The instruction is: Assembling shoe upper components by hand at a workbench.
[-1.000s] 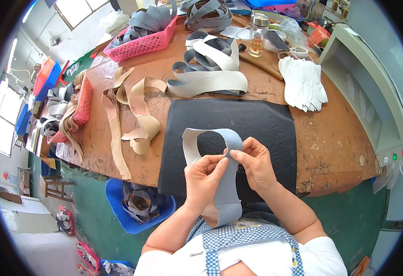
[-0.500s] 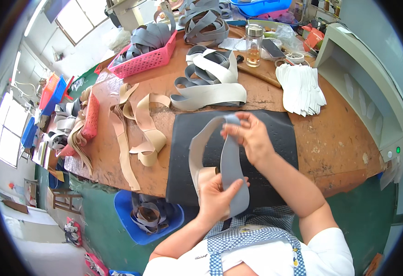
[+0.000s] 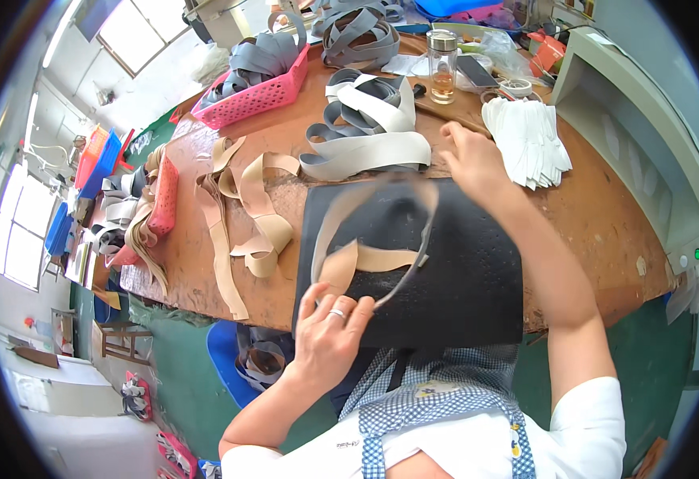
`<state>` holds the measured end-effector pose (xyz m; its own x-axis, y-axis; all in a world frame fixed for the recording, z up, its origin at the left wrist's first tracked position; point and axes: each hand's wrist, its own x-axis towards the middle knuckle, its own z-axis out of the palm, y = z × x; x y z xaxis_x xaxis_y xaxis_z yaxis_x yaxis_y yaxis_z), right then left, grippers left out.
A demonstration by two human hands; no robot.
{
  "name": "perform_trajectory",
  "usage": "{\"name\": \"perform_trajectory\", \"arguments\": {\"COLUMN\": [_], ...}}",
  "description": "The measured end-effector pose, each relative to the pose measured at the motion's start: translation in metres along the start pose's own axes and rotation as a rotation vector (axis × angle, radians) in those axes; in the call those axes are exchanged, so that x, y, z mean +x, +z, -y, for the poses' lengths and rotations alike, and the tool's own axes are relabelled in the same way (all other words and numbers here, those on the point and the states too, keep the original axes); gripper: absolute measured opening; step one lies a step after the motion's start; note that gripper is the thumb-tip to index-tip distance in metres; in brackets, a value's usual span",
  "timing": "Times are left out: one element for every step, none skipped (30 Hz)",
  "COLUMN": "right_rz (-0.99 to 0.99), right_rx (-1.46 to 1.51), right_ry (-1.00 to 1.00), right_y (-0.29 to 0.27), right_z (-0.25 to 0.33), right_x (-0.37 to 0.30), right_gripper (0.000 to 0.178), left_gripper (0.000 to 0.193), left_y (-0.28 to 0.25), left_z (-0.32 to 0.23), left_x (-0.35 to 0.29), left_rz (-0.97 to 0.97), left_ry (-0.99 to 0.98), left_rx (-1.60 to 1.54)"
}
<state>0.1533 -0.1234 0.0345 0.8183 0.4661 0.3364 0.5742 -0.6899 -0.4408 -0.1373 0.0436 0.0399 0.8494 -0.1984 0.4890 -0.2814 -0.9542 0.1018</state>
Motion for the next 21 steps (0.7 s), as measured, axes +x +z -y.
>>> {"name": "perform_trajectory", "arguments": {"right_rz": [-0.126, 0.049, 0.390, 0.430, 0.459, 0.445, 0.299, 0.150, 0.211, 0.241, 0.267, 0.248, 0.232, 0.215, 0.204, 0.257, 0.310, 0.324, 0.314, 0.321, 0.326], "right_rx": [0.061, 0.371, 0.694, 0.705, 0.706, 0.690, 0.665, 0.636, 0.704, 0.768, 0.833, 0.824, 0.867, 0.910, 0.910, 0.945, 0.979, 1.028, 1.032, 1.110, 1.186], "right_ry": [-0.133, -0.151, -0.259, -0.347, -0.429, -0.413, -0.296, -0.180, -0.023, 0.061, 0.146, 0.159, 0.174, 0.185, 0.172, 0.220, 0.265, 0.298, 0.282, 0.263, 0.250], "right_y": [-0.009, -0.018, -0.032, -0.036, -0.036, -0.032, -0.018, -0.007, -0.003, -0.002, -0.004, -0.002, -0.005, -0.009, -0.008, -0.008, -0.007, -0.004, -0.003, -0.004, -0.005], "right_z": [0.020, 0.042, 0.064, 0.085, 0.099, 0.101, 0.097, 0.091, 0.082, 0.073, 0.066, 0.060, 0.057, 0.056, 0.053, 0.051, 0.050, 0.050, 0.050, 0.053, 0.054], "right_x": [-0.025, -0.051, -0.079, -0.112, -0.136, -0.149, -0.158, -0.162, -0.159, -0.156, -0.153, -0.152, -0.155, -0.158, -0.158, -0.160, -0.162, -0.166, -0.168, -0.168, -0.171], "right_gripper": [0.033, 0.040, 0.049, 0.053, 0.057, 0.057, 0.059, 0.061, 0.057, 0.052, 0.048, 0.048, 0.038, 0.030, 0.030, 0.029, 0.027, 0.024, 0.024, 0.024, 0.023], "left_gripper": [0.026, 0.028, 0.029, 0.028, 0.027, 0.029, 0.034, 0.035, 0.036, 0.036, 0.024, 0.018, 0.012, 0.014, 0.022, 0.026, 0.029, 0.033, 0.033, 0.033, 0.033], "left_y": [0.002, 0.007, 0.012, 0.013, 0.017, 0.020, 0.026, 0.028, 0.032, 0.037, 0.046, 0.054, 0.055, 0.058, 0.063, 0.064, 0.064, 0.068, 0.072, 0.074, 0.076], "left_z": [0.000, -0.002, -0.006, -0.012, -0.015, -0.020, -0.020, -0.026, -0.029, -0.030, -0.032, -0.031, -0.032, -0.034, -0.027, -0.022, -0.017, -0.014, -0.010, -0.007, -0.005], "left_x": [-0.002, -0.005, -0.001, 0.005, 0.012, 0.020, 0.024, 0.032, 0.038, 0.035, 0.028, 0.018, 0.011, 0.012, 0.012, 0.014, 0.016, 0.015, 0.016, 0.019, 0.020], "left_rz": [0.084, 0.108, 0.121, 0.057, -0.013, -0.077, -0.113, -0.228, -0.343, -0.417, -0.479, -0.414, -0.350, -0.309, -0.238, -0.164, -0.082, -0.071, -0.076, -0.108, -0.131], "left_ry": [0.009, -0.009, -0.013, 0.009, 0.043, 0.053, 0.049, -0.025, -0.102, -0.206, -0.377, -0.546, -0.703, -0.809, -0.851, -0.952, -1.047, -1.067, -1.050, -1.006, -0.958], "left_rx": [0.025, -0.033, -0.080, -0.125, -0.175, -0.225, -0.202, -0.172, -0.141, -0.141, -0.213, -0.409, -0.595, -0.939, -1.214, -1.426, -1.635, -1.791, -1.784, -1.931, -2.082]}}
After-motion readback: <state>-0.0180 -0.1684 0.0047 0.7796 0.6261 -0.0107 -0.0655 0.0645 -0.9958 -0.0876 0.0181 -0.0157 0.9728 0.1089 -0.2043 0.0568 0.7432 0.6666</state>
